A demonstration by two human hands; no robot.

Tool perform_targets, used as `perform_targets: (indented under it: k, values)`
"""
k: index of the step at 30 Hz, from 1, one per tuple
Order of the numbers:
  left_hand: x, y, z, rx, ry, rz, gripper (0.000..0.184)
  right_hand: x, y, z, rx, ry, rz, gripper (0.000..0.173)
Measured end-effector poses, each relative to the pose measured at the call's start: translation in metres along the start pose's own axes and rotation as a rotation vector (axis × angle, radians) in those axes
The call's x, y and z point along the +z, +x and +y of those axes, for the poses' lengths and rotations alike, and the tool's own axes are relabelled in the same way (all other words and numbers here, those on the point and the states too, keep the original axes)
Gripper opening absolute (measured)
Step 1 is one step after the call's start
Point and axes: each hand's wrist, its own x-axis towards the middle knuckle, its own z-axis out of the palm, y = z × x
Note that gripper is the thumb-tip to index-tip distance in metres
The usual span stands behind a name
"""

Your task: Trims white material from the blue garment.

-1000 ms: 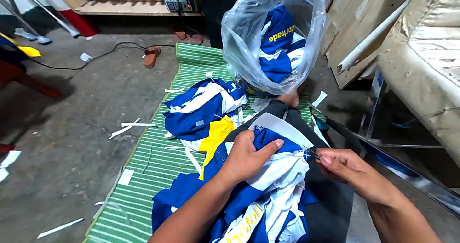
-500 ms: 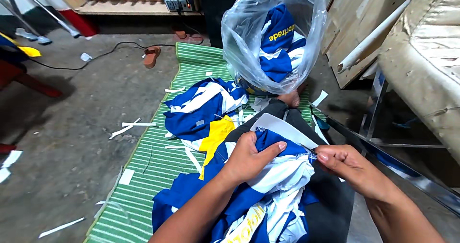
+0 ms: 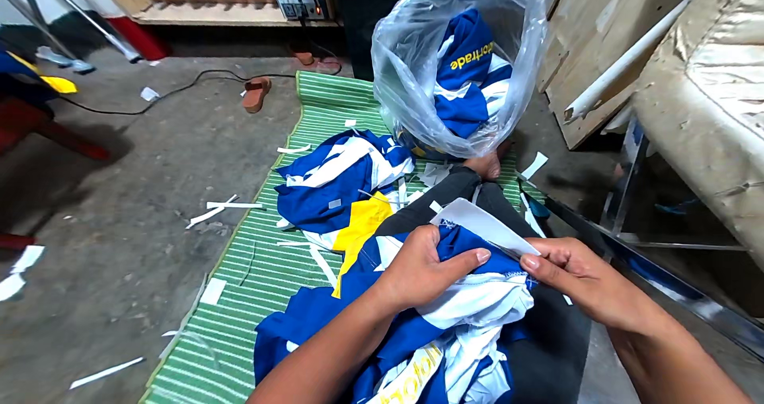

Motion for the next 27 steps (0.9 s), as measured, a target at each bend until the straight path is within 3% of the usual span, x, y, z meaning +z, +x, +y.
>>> perform_targets:
  k: [14,27]
  values:
    - [-0.001,-0.001,0.002,-0.038,0.044,-0.054,0.008,0.002,0.011,-0.004,-0.016,-0.059,0.000,0.038]
    - [0.000,-0.001,0.001,-0.086,0.133,-0.120,0.013,0.010,0.020,-0.006,-0.054,-0.015,0.022,0.032]
